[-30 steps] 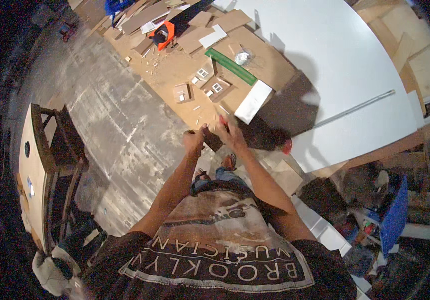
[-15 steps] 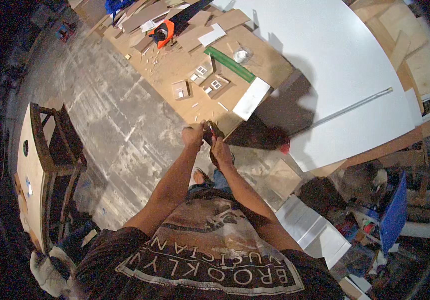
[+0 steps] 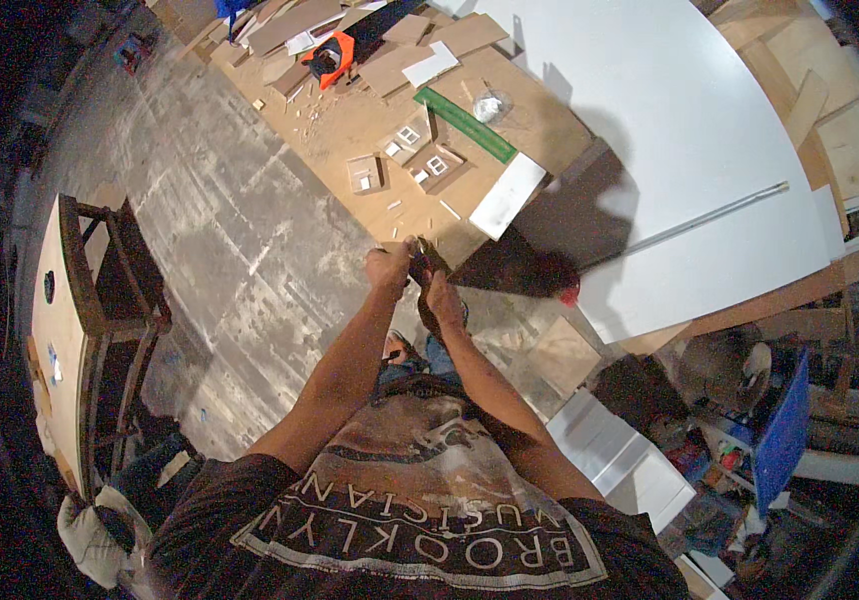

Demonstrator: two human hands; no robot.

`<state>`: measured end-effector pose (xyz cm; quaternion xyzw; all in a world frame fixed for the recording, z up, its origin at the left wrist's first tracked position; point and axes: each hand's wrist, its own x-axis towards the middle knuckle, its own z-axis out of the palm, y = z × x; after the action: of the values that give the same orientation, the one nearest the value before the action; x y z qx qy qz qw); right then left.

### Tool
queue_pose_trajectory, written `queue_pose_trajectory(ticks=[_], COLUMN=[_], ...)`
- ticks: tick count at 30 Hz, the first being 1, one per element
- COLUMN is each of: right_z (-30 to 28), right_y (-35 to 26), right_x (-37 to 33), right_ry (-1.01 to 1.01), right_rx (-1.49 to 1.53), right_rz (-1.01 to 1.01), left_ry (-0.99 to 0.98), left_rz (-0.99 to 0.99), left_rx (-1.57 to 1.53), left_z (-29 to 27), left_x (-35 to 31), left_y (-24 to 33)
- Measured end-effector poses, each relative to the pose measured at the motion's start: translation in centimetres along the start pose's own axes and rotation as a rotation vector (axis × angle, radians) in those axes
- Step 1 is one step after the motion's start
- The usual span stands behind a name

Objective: The person marks small wooden blocks with a pencil and a ruler, then aligns and fits the pieces together to assemble miniature house models on a workbench.

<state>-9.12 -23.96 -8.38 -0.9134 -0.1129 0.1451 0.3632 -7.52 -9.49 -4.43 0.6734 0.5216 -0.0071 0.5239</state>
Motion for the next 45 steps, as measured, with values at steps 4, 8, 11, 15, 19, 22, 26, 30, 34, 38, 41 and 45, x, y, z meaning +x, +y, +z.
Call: queue_pose_trajectory(ticks=[4,8,11,15,19,22,26,30,34,38,41,45], right_z=[0.1,0.3,0.1,-0.3,-0.4,-0.1,0.0,0.4,0.9,0.7,0.5,-0.9], right_y=[0.0,-0.1,-0.4,-1.6,-0.2,-0.9,-0.9,-0.7,0.1,-0.5,-0.9,-1.7], right_x=[0.3,0.3,0.1,-0.6,-0.4,-0.2,0.5,0.9,1.3,1.1,1.4,-1.3], right_ry=[-0.02,-0.015,0.006,-0.026,-0.006,-0.036,-0.113,-0.122,-0.099,-0.142,-0.159,-0.118], right_rx=[-0.029,-0.031,-0.015,-0.014,0.018,-0.025,-0.065,-0.082,-0.093,-0.092,-0.136,0.067], right_rz=[0.007,0.016,-0.019,0.076,0.067,0.085,0.146,0.142,0.143,0.24,0.196,0.187], left_ry=[-0.027,0.022,0.103,0.104,-0.056,-0.061,0.027,-0.001,-0.007,-0.047,-0.011,-0.102], left_rz=[-0.014,0.008,0.086,0.111,-0.038,-0.043,0.038,-0.049,-0.028,-0.024,-0.002,0.004], left_rx=[-0.032,-0.008,0.002,-0.018,0.03,0.067,0.031,0.07,0.032,0.005,0.05,0.091], left_z=[0.1,0.2,0.4,0.1,0.0,0.0,0.5,0.4,0.0,-0.6,-0.6,-0.3], left_x=[0.0,0.1,0.4,0.2,-0.6,0.1,0.6,0.8,-0.1,-1.3,-0.6,-2.1], left_y=[0.1,0.1,-0.5,-0.8,0.9,0.3,-0.2,0.0,0.9,1.7,1.6,3.1])
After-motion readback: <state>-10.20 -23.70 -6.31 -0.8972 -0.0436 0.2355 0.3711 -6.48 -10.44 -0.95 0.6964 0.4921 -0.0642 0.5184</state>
